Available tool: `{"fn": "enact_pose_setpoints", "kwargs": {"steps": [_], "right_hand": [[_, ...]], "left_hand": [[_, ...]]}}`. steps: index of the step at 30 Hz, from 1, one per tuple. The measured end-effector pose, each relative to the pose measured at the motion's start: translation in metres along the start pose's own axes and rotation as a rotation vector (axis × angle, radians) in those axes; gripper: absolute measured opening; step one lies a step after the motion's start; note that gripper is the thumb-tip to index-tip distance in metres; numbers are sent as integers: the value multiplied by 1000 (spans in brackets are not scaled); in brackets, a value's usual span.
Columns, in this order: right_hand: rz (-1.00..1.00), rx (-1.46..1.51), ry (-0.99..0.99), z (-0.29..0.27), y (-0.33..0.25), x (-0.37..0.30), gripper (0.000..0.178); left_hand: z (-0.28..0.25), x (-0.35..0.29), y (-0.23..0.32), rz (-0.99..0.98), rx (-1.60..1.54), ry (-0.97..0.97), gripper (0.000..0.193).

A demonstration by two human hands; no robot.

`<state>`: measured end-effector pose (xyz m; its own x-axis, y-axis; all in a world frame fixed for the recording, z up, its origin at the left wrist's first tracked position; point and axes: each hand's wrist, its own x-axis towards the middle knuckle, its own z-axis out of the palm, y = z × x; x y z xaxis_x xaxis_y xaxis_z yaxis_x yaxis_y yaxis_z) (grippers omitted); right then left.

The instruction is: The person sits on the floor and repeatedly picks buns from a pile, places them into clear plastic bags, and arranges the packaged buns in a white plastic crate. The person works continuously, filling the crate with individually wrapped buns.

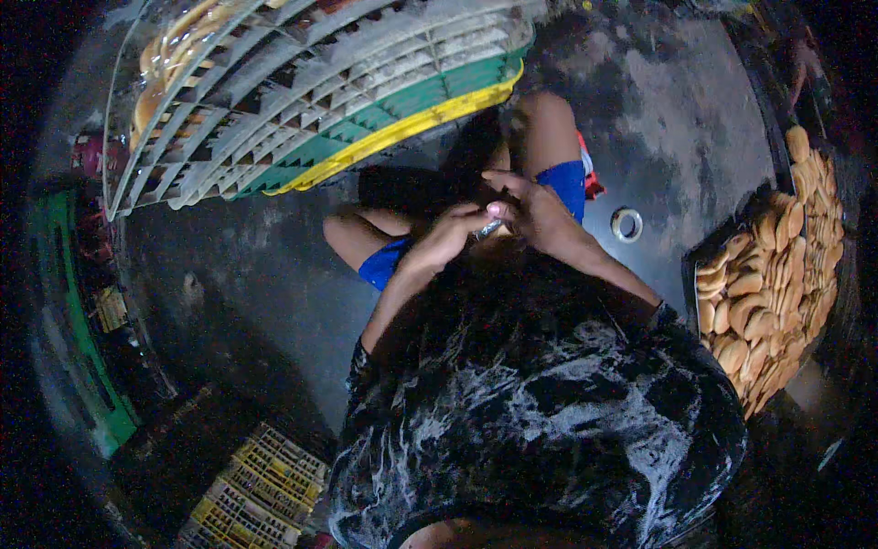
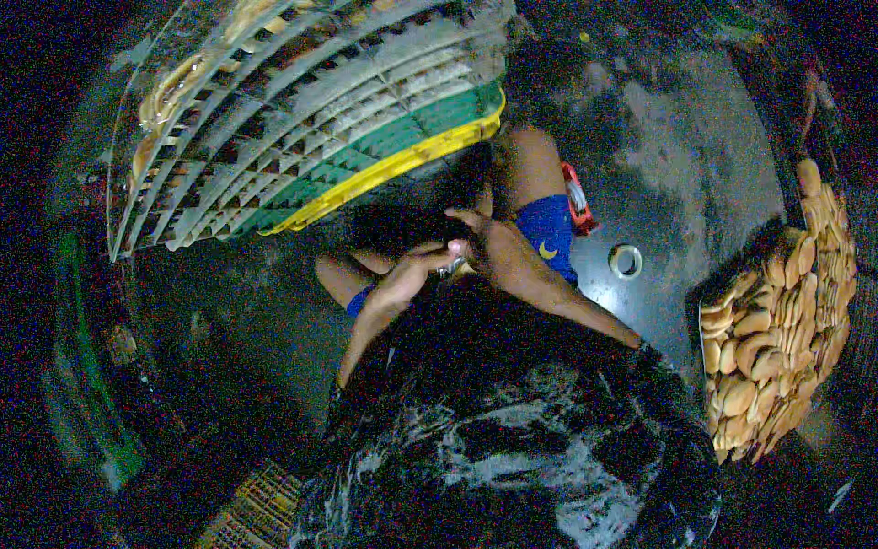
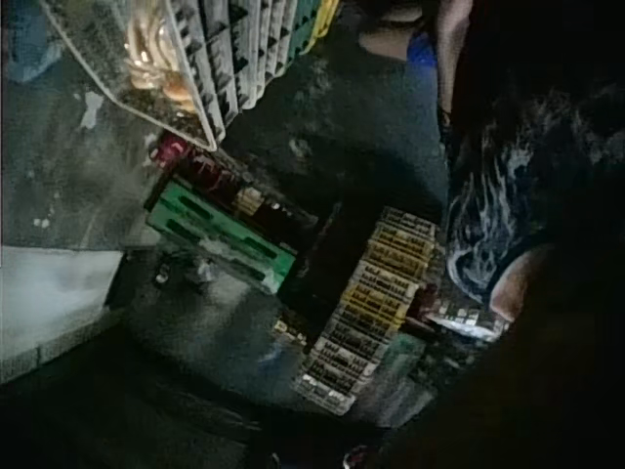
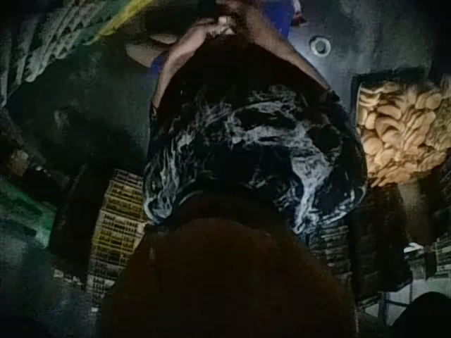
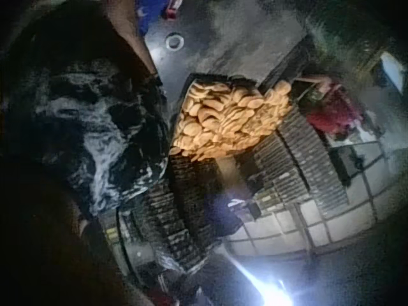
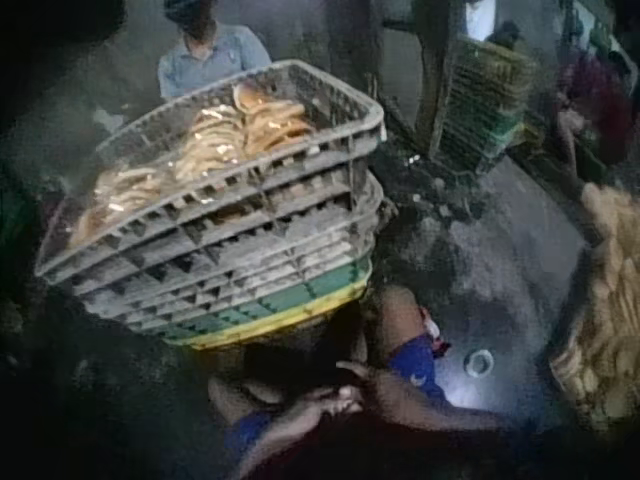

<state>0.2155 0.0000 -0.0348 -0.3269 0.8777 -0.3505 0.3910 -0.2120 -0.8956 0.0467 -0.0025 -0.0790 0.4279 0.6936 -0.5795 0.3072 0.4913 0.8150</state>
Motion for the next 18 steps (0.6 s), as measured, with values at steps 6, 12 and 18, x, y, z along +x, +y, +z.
{"fn": "enact_pose_setpoints", "kwargs": {"steps": [6, 12, 18], "right_hand": [[-94, -577, -98, 19, 46, -12, 37], [-84, -109, 125, -10, 51, 15, 51], [176, -418, 556, -85, 145, 50, 68]], "left_hand": [[8, 15, -13, 346, 147, 76, 30], [49, 41, -13, 526, -229, 541, 25], [47, 57, 46, 477, -10, 913, 28]]}}
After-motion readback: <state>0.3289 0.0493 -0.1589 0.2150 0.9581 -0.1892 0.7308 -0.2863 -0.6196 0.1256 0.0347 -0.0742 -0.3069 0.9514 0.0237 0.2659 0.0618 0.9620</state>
